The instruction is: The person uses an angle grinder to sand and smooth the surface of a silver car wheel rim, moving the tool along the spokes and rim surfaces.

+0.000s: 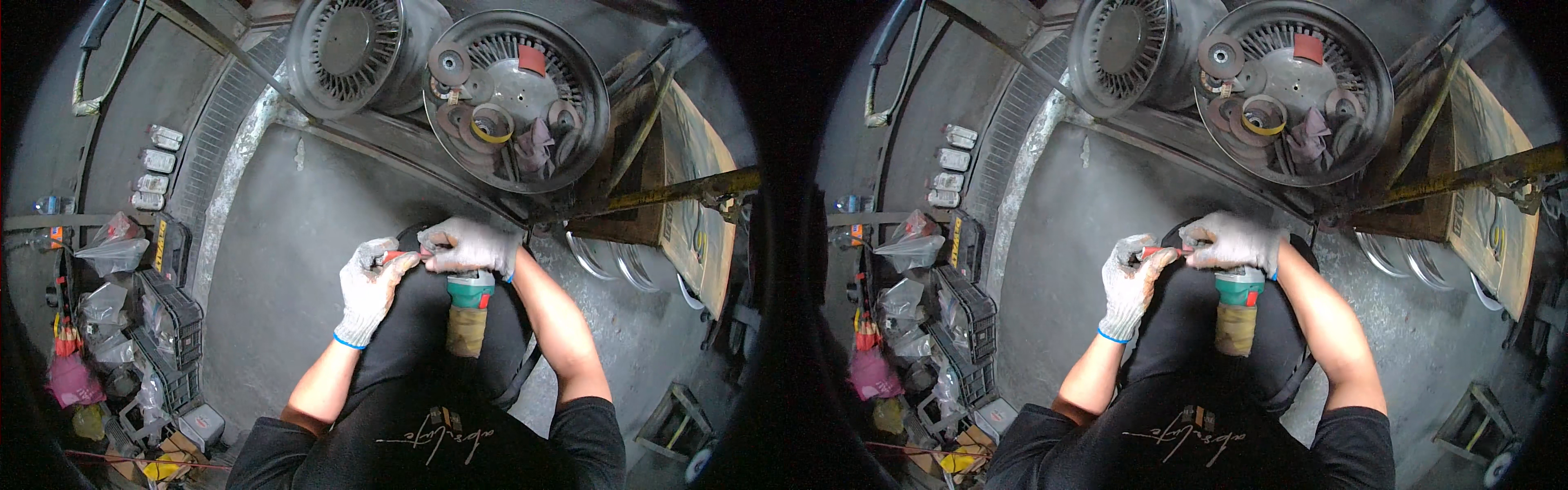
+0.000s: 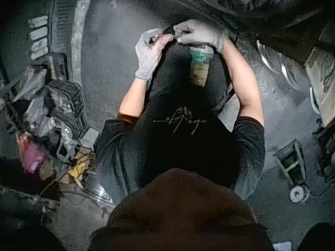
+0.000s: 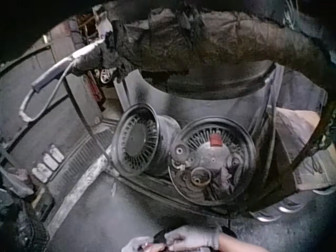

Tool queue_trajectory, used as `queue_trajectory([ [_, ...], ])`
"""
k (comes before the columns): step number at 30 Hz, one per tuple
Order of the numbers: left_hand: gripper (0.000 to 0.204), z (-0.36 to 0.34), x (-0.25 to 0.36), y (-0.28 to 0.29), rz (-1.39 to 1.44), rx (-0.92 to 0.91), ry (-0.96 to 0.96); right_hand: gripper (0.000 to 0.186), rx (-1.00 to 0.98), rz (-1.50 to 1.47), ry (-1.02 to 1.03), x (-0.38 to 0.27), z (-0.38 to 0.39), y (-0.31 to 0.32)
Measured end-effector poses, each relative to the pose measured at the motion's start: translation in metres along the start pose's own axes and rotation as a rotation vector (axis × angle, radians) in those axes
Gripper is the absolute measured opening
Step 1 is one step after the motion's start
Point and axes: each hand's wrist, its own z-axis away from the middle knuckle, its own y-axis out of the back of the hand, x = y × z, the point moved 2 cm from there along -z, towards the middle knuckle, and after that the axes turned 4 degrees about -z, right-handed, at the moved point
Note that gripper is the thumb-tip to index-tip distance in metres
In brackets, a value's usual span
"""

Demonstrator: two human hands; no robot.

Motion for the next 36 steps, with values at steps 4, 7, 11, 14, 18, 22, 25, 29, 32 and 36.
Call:
queue_trajectory([
  [4,0.04,0.001,0.002,0.002,0.019,0.07,0.041,0.028,0.174,0.372,-0.016,-0.021,0.005,-0.025],
  [7,0.033,0.002,-0.006,-0.001,0.199,-0.044,0.169,0.026,0.489,0.613,0.184,-0.011,0.013,-0.036],
  [11,0.027,0.004,0.008,-0.002,0.155,-0.087,0.145,0.024,0.603,0.762,0.181,-0.015,0.016,-0.045],
  [14,0.022,0.004,0.004,0.001,0.089,-0.125,0.128,0.027,0.653,0.827,0.197,-0.022,0.015,-0.042],
  [18,0.021,0.001,-0.004,0.001,0.106,-0.121,0.078,0.024,0.53,0.692,0.246,-0.014,0.01,-0.042],
  [22,0.022,0.005,-0.006,0.001,0.121,-0.075,0.15,0.024,0.5,0.681,0.199,-0.01,0.012,-0.043],
  [25,0.021,0.012,0.014,0.001,0.153,-0.077,0.295,0.028,0.504,0.716,0.047,-0.012,0.017,-0.041],
  [29,0.024,0.016,0.0,0.0,0.167,-0.059,0.252,0.027,0.628,0.751,0.089,-0.01,0.017,-0.043],
  [32,0.026,0.017,0.001,0.0,0.192,-0.051,0.242,0.03,0.636,0.774,0.137,-0.009,0.016,-0.04],
  [36,0.031,0.017,-0.008,0.004,0.109,-0.061,0.228,0.026,0.62,0.847,0.221,-0.025,0.013,-0.045],
])
